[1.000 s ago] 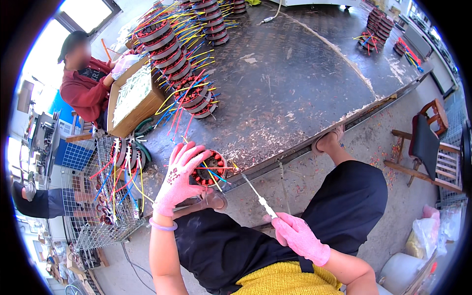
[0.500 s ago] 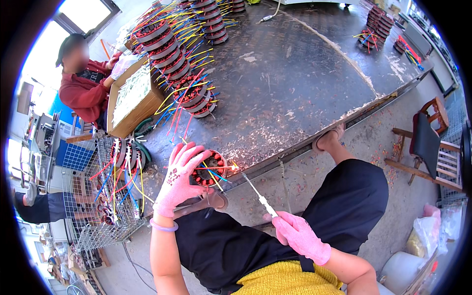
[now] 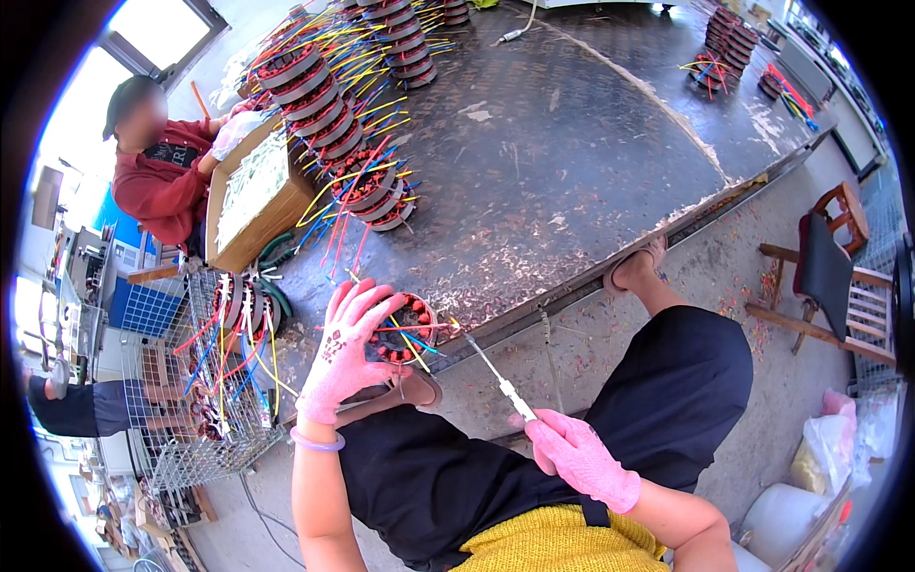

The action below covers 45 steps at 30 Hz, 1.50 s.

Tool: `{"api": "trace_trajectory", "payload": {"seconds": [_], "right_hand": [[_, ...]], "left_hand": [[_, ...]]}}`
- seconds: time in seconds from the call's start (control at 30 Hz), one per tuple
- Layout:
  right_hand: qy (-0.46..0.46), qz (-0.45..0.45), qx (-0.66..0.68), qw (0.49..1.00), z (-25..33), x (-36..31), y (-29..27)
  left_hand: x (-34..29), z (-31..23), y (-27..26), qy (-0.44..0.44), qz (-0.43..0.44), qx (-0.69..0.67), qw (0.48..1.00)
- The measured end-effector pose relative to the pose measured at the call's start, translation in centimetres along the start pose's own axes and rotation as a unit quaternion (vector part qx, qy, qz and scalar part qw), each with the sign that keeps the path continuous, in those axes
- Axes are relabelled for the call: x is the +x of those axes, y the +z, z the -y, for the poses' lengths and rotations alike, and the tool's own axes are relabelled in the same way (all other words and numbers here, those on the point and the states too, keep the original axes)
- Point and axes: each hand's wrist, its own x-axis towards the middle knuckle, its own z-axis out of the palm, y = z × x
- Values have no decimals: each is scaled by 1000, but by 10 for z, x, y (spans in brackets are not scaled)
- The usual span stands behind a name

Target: The person uses a handheld heat tool to fuse wire connections on electrical motor components while wearing gloves.

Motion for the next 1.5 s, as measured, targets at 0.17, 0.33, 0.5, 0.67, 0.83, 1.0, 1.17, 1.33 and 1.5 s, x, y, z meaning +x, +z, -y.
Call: {"api": "trace_trajectory", "payload": {"seconds": [0.17,0.33,0.5,0.67,0.83,1.0,1.17,1.33,1.5], "right_hand": [[-4,-8,-23,1000,0,1,0],[4,-1,7,1000,-3,1,0],[7,-4,-6,1000,1,1,1],[-8,-4,-41,999,-3,1,-2],[8,-10,-30,999,-1,2,0],[13,-19,-11,1000,1,2,1],[2,-18,-3,1000,0,2,2],[-9,0,-32,999,-1,2,-1],[-8,-6,-35,999,0,2,0]], "left_hand": [[0,1,2,-1,-2,7,1000],[0,0,2,-1,-1,4,1000],[-1,1,1,-4,2,6,1000],[0,-1,0,-4,2,2,1000],[0,-1,1,-6,4,0,1000],[0,-2,1,-8,1,-2,1000],[0,0,1,-4,0,1,1000],[0,-1,1,-5,-1,-2,1000],[0,-1,1,-6,3,-3,1000]]}}
